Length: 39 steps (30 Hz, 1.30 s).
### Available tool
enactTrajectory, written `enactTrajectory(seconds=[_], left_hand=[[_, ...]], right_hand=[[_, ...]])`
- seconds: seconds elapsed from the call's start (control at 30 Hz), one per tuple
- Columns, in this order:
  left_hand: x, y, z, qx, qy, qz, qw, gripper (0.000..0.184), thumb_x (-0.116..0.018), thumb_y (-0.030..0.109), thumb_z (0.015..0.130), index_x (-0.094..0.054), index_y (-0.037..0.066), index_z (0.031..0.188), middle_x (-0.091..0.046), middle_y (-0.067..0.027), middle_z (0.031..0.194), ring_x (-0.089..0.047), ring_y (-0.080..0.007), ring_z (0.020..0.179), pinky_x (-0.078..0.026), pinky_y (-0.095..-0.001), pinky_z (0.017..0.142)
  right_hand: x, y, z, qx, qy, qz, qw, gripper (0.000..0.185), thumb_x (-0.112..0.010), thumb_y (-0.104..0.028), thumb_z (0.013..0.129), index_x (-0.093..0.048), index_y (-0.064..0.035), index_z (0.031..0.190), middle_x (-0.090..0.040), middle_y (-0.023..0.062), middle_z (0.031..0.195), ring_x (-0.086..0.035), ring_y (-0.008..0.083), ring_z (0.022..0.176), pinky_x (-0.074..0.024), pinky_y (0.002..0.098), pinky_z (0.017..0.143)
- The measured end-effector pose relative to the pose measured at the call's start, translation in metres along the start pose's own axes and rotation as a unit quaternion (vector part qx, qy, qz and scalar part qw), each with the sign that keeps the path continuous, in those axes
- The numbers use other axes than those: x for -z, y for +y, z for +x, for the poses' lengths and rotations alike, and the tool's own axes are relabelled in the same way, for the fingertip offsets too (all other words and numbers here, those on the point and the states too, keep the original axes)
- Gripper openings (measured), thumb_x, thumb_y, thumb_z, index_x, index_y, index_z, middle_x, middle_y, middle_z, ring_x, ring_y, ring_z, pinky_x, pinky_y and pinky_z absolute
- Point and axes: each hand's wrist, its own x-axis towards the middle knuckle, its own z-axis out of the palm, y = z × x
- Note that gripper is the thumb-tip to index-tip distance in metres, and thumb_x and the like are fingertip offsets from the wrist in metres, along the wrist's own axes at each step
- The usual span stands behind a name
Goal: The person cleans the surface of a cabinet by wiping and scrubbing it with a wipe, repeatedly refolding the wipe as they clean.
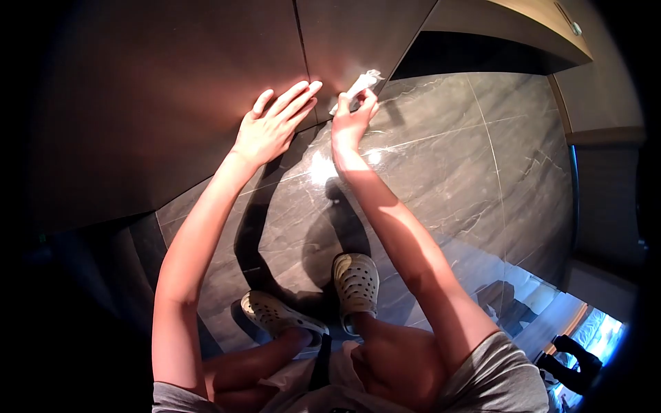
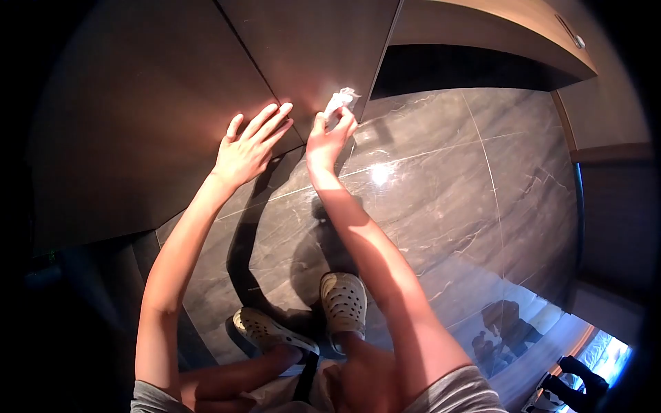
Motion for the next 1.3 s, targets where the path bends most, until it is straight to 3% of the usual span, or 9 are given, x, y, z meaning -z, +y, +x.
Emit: enactTrajectory(seconds=[0.13, 0.17, 0.43, 0.67, 0.83, 0.97, 1.0, 1.23, 1.3], left_hand=[[-0.009, 0.002, 0.001, 0.001, 0.029, 0.012, 0.999, 0.074, -0.069, 0.025, 0.074, -0.046, 0.028, 0.144, -0.022, 0.0094, 0.161, -0.023, -0.0066, 0.146, -0.008, -0.0482, 0.114], [-0.008, 0.001, 0.001, -0.004, 0.019, 0.030, 0.999, 0.069, -0.064, 0.029, 0.079, -0.045, 0.027, 0.145, -0.019, 0.0099, 0.162, -0.016, -0.0058, 0.148, 0.002, -0.0486, 0.118], [-0.014, 0.003, 0.002, -0.005, 0.043, 0.103, 0.994, 0.075, -0.067, 0.030, 0.076, -0.042, 0.034, 0.146, -0.023, 0.0122, 0.161, -0.023, -0.0055, 0.146, 0.004, -0.0533, 0.117], [-0.034, -0.001, 0.004, -0.005, 0.169, 0.123, 0.978, 0.047, -0.058, 0.032, 0.083, -0.060, 0.036, 0.129, -0.038, 0.0142, 0.153, -0.036, -0.0055, 0.140, 0.003, -0.0519, 0.119], [-0.033, -0.002, 0.008, -0.008, 0.209, 0.109, 0.972, 0.031, -0.055, 0.033, 0.087, -0.070, 0.035, 0.115, -0.047, 0.0153, 0.147, -0.043, -0.0051, 0.135, 0.001, -0.0508, 0.119], [-0.031, -0.003, 0.010, -0.008, 0.211, 0.111, 0.971, 0.030, -0.055, 0.032, 0.089, -0.070, 0.036, 0.115, -0.046, 0.0158, 0.147, -0.043, -0.0046, 0.135, 0.000, -0.0502, 0.119], [-0.032, -0.003, 0.011, -0.008, 0.215, 0.115, 0.970, 0.029, -0.055, 0.032, 0.089, -0.070, 0.036, 0.114, -0.047, 0.0160, 0.147, -0.043, -0.0046, 0.135, 0.000, -0.0501, 0.119], [-0.033, -0.004, 0.009, -0.015, 0.223, 0.107, 0.969, 0.027, -0.056, 0.035, 0.090, -0.070, 0.036, 0.113, -0.048, 0.0169, 0.145, -0.044, -0.0047, 0.134, -0.002, -0.0495, 0.119], [-0.032, -0.003, 0.009, -0.011, 0.225, 0.096, 0.970, 0.027, -0.057, 0.035, 0.090, -0.070, 0.035, 0.113, -0.049, 0.0173, 0.145, -0.045, -0.0047, 0.134, -0.003, -0.0493, 0.119]], right_hand=[[-0.006, 0.024, -0.025, 0.014, -0.062, 0.019, 0.998, 0.034, -0.063, -0.008, 0.088, -0.049, -0.0018, 0.118, -0.046, 0.0161, 0.115, -0.049, 0.0302, 0.111, -0.0384, 0.0404, 0.099], [-0.008, 0.023, -0.035, -0.027, -0.070, 0.037, 0.997, 0.031, -0.064, -0.010, 0.089, -0.051, -0.0029, 0.117, -0.048, 0.0151, 0.114, -0.050, 0.0296, 0.109, -0.0387, 0.0399, 0.099], [-0.005, 0.045, 0.008, 0.005, 0.058, 0.068, 0.996, 0.021, -0.065, 0.000, 0.087, -0.057, -0.0029, 0.106, -0.051, 0.0071, 0.095, -0.050, 0.0204, 0.088, -0.0410, 0.0349, 0.085], [-0.007, 0.063, -0.006, 0.033, 0.023, 0.066, 0.997, 0.020, -0.067, -0.004, 0.088, -0.059, -0.0023, 0.105, -0.058, 0.0104, 0.100, -0.056, 0.0234, 0.098, -0.0434, 0.0353, 0.090], [-0.021, 0.053, -0.047, -0.085, -0.043, 0.068, 0.993, 0.021, -0.064, -0.010, 0.091, -0.056, -0.0031, 0.110, -0.056, 0.0103, 0.099, -0.056, 0.0229, 0.091, -0.0450, 0.0368, 0.085], [-0.015, 0.055, -0.008, -0.100, 0.024, 0.185, 0.977, 0.019, -0.059, -0.003, 0.093, -0.054, -0.0023, 0.112, -0.054, 0.0082, 0.101, -0.052, 0.0185, 0.091, -0.0428, 0.0327, 0.083], [-0.008, 0.055, 0.003, -0.035, 0.046, 0.119, 0.991, 0.020, -0.059, 0.000, 0.092, -0.053, -0.0017, 0.112, -0.055, 0.0074, 0.101, -0.052, 0.0175, 0.092, -0.0424, 0.0311, 0.085], [-0.012, 0.056, 0.001, 0.028, 0.067, 0.096, 0.993, 0.015, -0.062, 0.001, 0.089, -0.057, -0.0013, 0.103, -0.058, 0.0085, 0.103, -0.055, 0.0202, 0.096, -0.0434, 0.0323, 0.090], [-0.021, 0.064, -0.026, -0.051, 0.015, 0.128, 0.990, 0.016, -0.063, 0.000, 0.088, -0.058, -0.0034, 0.103, -0.057, 0.0078, 0.102, -0.054, 0.0201, 0.098, -0.0424, 0.0328, 0.092]])
